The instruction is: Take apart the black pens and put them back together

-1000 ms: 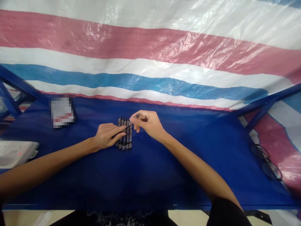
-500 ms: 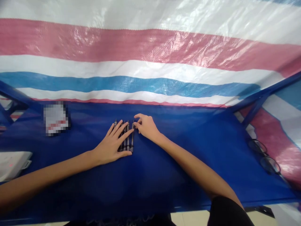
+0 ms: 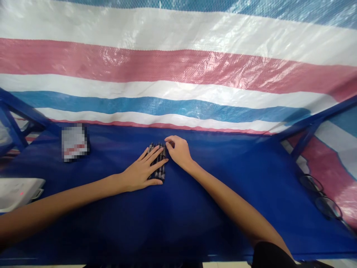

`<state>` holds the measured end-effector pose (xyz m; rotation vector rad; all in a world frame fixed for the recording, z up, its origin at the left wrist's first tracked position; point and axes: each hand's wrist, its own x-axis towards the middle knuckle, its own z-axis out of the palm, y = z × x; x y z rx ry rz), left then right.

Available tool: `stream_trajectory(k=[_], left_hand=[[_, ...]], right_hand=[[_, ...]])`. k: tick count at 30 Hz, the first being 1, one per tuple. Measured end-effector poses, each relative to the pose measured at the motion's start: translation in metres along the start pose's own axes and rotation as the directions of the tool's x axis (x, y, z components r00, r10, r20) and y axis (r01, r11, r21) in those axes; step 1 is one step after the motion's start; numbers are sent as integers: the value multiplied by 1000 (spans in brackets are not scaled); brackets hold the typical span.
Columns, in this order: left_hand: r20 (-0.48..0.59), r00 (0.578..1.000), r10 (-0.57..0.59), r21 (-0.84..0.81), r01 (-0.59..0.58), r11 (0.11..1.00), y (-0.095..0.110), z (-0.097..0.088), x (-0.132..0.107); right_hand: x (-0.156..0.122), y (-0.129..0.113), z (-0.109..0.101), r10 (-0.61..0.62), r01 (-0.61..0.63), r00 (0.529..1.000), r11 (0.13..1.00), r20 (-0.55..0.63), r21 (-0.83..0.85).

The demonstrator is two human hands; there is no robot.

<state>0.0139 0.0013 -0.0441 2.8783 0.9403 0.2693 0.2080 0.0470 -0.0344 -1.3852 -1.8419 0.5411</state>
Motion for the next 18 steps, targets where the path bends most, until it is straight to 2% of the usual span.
stream_trajectory(k=[3,8,13,18], left_hand=[[-13,1000,6,13,-5,1000,0,-1,2],[-58,997,59,10,-59,998,-3,-1,2],[-41,993,115,-8,-115,993,-4,1,3],[-77,994,76,0,-77,997,1,4,3]], right_hand=[[-2,6,3,-86,85,996,996,-33,-41],[-3,14,8,-242,240,970,967,-6,-84],[-2,19,11,-250,253,967,965,45,-70],[-2,18,11,-241,251,963,965,123,-75]])
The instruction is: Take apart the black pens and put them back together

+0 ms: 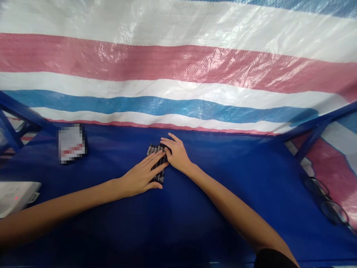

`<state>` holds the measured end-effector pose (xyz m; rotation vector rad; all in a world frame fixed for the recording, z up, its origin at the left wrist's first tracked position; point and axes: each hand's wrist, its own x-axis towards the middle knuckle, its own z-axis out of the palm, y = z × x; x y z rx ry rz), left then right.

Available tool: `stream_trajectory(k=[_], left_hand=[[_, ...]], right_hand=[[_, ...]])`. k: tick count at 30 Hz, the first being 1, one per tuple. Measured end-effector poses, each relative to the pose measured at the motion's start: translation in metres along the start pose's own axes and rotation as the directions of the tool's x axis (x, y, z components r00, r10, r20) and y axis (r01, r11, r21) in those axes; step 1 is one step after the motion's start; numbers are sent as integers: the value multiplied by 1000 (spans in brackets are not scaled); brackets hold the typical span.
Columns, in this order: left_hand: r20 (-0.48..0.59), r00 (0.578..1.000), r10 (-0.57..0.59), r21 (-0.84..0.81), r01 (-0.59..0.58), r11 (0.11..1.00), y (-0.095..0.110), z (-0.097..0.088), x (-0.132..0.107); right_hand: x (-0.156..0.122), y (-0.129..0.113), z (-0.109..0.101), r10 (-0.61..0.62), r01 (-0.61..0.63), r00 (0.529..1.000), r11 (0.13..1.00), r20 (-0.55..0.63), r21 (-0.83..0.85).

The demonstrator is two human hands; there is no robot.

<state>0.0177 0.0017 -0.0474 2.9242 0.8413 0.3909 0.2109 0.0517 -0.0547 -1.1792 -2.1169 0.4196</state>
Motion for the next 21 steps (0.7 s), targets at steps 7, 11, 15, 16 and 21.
stream_trajectory(k=[7,11,15,16,21], left_hand=[[-52,998,-23,0,23,1000,8,5,-1],[-108,992,-66,-81,57,995,6,-7,1],[-270,917,-294,-157,259,953,-11,-29,6],[-286,892,-351,-150,320,936,-16,-33,7],[-96,899,-426,40,431,901,-32,-38,12]], right_hand=[[1,0,-2,-17,14,999,998,49,57],[1,0,-2,-2,0,1000,997,28,79],[0,-2,-4,20,-14,998,995,-66,99],[0,-2,-4,27,-18,996,995,-87,98],[0,-3,-4,33,-25,993,997,-112,75]])
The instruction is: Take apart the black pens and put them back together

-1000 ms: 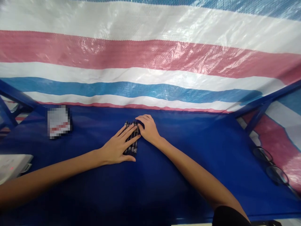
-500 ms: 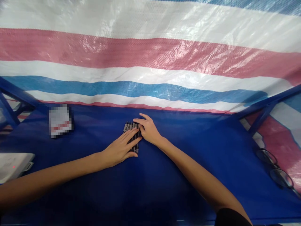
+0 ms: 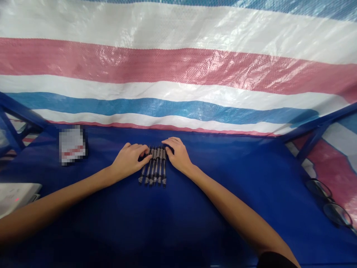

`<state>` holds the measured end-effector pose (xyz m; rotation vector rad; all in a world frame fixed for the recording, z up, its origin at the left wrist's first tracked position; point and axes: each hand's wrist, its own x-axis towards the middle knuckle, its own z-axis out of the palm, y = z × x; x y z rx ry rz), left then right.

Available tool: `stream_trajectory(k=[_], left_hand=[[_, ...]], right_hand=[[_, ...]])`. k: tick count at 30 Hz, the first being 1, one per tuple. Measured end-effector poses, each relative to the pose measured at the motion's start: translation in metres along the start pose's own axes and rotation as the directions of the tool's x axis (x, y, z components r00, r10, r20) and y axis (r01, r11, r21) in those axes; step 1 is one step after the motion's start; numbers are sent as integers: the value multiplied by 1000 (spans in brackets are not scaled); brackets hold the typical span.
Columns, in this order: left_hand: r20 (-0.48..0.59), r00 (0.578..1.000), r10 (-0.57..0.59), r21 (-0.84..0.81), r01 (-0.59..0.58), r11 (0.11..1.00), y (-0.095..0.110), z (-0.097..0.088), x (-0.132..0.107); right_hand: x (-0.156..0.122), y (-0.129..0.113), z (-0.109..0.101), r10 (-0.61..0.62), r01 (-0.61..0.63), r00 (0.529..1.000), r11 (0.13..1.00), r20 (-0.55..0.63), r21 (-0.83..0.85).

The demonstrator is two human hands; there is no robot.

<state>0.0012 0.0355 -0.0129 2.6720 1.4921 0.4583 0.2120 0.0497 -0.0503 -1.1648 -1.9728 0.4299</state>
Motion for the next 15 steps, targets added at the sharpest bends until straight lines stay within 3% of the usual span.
stream_trajectory(k=[8,15], left_hand=[[191,980,-60,168,28,985,-1,-6,-4],[157,967,-200,93,187,978,0,-12,1]], right_hand=[[0,-4,-1,-15,15,1000,1000,7,-3],[-2,-7,1,-123,126,982,992,140,-9]])
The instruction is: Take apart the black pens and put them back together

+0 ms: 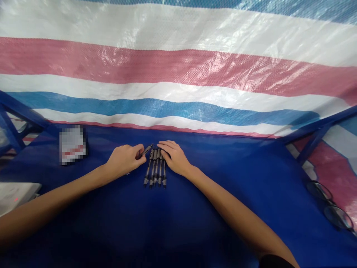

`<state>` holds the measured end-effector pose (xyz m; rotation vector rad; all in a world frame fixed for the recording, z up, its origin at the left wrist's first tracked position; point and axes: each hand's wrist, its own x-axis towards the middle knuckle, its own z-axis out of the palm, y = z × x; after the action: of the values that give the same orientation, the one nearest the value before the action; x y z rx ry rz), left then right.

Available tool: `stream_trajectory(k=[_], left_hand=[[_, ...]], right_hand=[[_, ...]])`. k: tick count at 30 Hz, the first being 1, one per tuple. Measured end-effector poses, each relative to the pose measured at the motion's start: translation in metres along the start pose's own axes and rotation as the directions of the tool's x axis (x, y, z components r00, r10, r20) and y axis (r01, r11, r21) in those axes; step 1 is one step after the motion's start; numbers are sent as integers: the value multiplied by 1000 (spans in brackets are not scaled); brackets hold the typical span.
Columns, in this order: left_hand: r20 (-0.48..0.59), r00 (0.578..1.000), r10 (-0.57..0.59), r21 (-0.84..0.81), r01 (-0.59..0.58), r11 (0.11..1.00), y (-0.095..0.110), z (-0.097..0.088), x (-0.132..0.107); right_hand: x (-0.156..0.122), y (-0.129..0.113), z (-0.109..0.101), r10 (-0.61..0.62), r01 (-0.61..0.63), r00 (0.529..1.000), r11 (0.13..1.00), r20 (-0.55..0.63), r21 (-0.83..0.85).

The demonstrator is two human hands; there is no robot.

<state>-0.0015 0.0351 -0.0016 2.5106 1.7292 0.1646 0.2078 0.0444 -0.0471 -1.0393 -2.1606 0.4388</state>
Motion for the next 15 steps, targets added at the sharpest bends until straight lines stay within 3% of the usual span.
stream_trajectory(k=[4,8,12,15], left_hand=[[-52,999,4,-187,-14,982,2,1,0],[-102,994,34,-445,-76,892,4,6,-4],[-111,993,40,-605,-100,790,5,13,-9],[-124,991,57,-663,-126,738,5,17,-11]], right_hand=[[0,1,0,-19,14,992,999,122,42],[0,1,0,-39,33,983,999,178,37],[-2,0,1,-47,42,985,999,169,30],[-2,-4,-1,-5,1,997,999,79,52]])
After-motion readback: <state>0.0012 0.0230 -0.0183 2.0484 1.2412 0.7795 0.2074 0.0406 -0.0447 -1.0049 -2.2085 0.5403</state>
